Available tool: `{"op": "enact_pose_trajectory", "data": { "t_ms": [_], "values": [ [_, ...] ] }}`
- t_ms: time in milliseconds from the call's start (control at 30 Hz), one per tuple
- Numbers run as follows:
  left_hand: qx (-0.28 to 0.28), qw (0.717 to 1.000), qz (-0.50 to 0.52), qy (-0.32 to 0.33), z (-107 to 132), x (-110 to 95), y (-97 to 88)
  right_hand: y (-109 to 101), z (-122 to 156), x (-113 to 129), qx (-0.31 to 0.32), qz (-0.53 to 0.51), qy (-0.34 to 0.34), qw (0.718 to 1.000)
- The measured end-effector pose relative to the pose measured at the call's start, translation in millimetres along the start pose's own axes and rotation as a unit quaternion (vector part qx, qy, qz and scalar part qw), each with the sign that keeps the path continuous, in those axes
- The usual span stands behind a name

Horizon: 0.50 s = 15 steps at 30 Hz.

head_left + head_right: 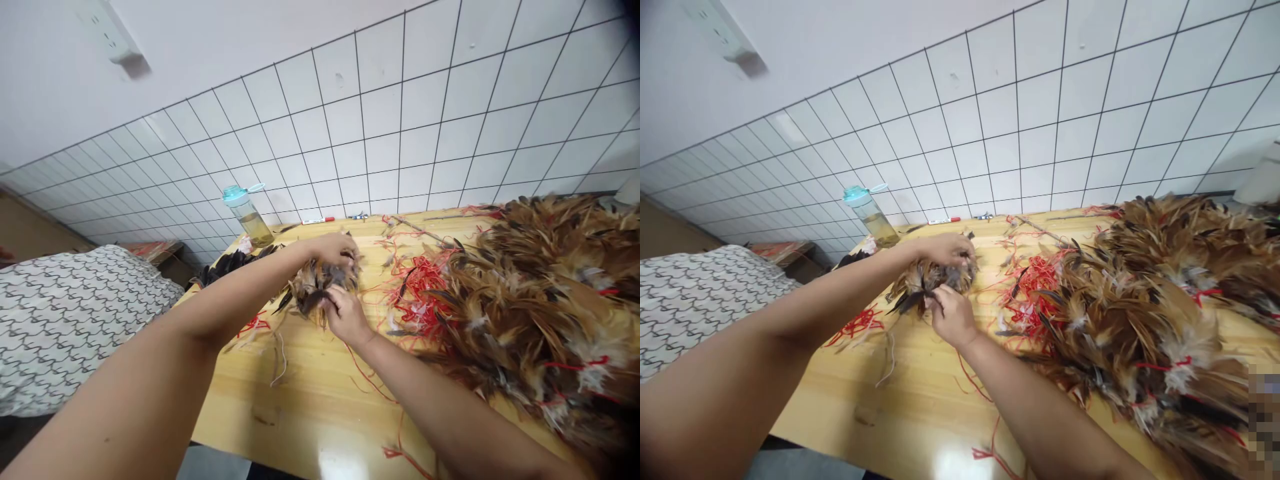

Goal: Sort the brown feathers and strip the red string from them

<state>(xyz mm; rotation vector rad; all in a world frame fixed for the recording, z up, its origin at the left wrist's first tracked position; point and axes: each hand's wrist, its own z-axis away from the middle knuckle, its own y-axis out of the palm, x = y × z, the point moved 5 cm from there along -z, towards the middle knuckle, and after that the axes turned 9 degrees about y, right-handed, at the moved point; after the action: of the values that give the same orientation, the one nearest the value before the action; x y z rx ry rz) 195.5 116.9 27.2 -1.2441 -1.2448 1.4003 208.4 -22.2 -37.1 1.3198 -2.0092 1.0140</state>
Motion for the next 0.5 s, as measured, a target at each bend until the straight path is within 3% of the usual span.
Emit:
{"op": "enact_pose_trajectory", "data": {
  "t_ms": [133,300,500],
  "values": [
    [-0.003,0.998,-0.057,-0.029,-42,-3,1.1,-2,-1,-5,-0.019,-0.031,0.037,0.999],
    [0.019,0.998,-0.048,0.046,-92,-9,27.5,-4,-5,-19,-0.052,-0.070,0.101,0.991],
    [0.040,0.995,-0.036,0.086,-116,-3,48.7,-2,-5,-27,-0.042,-0.072,0.132,0.988]
  ]
}}
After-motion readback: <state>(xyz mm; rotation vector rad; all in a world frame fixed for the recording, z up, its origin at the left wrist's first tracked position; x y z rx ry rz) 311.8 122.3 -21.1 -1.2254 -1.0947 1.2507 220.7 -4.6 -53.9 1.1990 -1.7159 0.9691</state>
